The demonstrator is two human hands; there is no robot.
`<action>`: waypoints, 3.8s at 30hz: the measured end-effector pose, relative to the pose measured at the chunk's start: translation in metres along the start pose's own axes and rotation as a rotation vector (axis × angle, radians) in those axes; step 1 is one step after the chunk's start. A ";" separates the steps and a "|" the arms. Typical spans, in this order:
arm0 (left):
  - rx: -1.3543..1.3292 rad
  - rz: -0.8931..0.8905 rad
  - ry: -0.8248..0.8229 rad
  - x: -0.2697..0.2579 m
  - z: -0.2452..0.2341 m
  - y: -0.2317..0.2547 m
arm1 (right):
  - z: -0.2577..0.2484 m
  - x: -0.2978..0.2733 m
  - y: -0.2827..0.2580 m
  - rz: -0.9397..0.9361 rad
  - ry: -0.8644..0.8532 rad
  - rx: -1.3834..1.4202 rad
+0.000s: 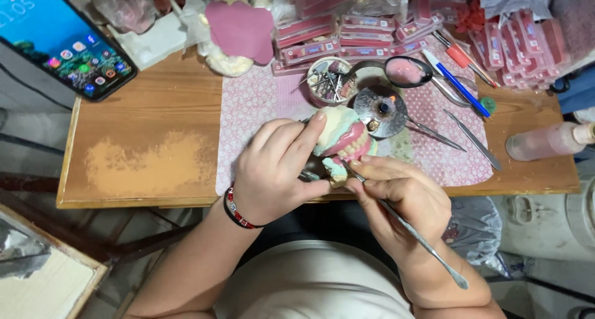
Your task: A person refines a dental mold by applying a liquid substance and using a metal probe to shape and adjust the details of the artificial teeth.
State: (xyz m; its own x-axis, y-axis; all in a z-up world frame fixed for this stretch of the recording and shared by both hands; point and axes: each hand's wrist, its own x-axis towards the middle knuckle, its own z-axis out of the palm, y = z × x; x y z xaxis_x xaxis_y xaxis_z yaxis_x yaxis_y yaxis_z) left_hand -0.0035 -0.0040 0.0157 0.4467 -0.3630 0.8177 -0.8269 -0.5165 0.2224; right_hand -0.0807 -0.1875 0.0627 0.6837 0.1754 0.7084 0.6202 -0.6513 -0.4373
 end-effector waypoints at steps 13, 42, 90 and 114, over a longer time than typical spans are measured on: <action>0.010 -0.004 -0.023 -0.004 0.003 -0.001 | 0.006 -0.032 0.032 0.235 0.122 0.410; -0.016 0.010 -0.026 -0.004 0.001 -0.001 | -0.010 -0.038 0.080 0.419 0.478 0.622; -0.398 -0.361 -0.430 0.002 -0.019 -0.022 | -0.076 -0.055 0.205 0.278 -0.154 -0.546; -0.356 -0.448 -0.491 0.046 0.000 -0.037 | -0.126 -0.115 0.216 0.493 0.622 -0.252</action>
State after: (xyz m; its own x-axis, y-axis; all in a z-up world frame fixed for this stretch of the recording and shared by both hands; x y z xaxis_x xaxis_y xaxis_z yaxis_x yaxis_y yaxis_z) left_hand 0.0477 -0.0020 0.0452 0.7982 -0.5244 0.2966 -0.5536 -0.4441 0.7045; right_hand -0.0743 -0.4412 -0.0435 0.4713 -0.5649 0.6773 0.1499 -0.7054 -0.6927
